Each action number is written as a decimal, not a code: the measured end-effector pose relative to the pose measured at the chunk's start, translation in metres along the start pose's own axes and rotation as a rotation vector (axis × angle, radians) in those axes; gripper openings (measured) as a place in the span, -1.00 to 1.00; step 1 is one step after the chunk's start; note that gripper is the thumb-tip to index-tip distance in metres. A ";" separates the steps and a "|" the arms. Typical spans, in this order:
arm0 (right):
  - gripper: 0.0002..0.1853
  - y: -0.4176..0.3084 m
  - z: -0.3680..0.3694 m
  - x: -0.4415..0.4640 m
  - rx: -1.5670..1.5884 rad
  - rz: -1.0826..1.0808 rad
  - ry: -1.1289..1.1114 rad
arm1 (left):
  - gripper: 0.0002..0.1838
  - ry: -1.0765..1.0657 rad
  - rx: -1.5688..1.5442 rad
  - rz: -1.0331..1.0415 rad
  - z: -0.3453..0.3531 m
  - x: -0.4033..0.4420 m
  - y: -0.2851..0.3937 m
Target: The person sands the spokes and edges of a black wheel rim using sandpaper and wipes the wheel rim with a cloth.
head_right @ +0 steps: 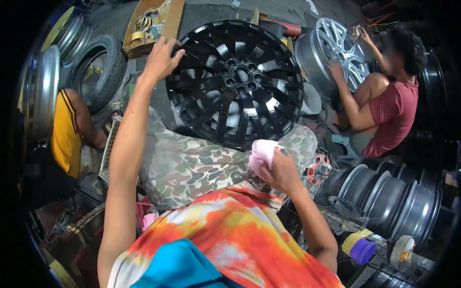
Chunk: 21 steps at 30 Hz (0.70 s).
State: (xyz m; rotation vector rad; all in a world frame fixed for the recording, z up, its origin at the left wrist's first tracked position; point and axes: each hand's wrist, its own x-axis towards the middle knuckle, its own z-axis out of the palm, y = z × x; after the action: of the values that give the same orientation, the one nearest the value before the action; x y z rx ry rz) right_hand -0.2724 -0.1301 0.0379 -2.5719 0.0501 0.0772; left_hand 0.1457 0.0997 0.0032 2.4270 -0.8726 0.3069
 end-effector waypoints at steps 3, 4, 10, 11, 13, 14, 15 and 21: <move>-0.64 -0.003 0.019 0.016 -0.226 0.160 -0.215 | -0.71 -0.028 0.014 0.042 -0.001 -0.010 0.023; -0.65 0.005 0.027 0.023 -0.303 -0.014 -0.041 | -0.73 -0.036 0.008 0.050 0.004 -0.015 0.032; -0.75 -0.025 -0.004 0.041 -0.373 -0.044 -0.123 | -0.64 -0.137 0.039 0.047 0.011 -0.027 0.063; -0.75 -0.025 -0.002 0.041 -0.374 -0.044 -0.125 | -0.65 -0.118 0.038 0.057 0.011 -0.028 0.064; -0.73 -0.023 0.007 0.044 -0.320 -0.034 -0.082 | -0.65 -0.075 0.040 0.064 0.014 -0.028 0.060; -0.73 -0.018 0.015 0.045 -0.222 -0.004 -0.056 | -0.64 -0.060 0.074 0.016 0.016 -0.028 0.059; -0.73 -0.023 0.017 0.046 -0.220 0.005 -0.047 | -0.64 -0.047 0.109 -0.031 0.016 -0.027 0.060; -0.66 -0.030 0.020 0.024 0.175 0.060 -0.009 | -0.52 -0.268 0.243 -0.170 0.004 -0.021 0.066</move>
State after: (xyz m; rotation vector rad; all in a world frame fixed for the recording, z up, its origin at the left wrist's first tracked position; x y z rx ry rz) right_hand -0.2475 -0.0947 0.0351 -2.3950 0.1249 0.1019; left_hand 0.0873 0.0662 0.0188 2.7941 -0.7690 0.0231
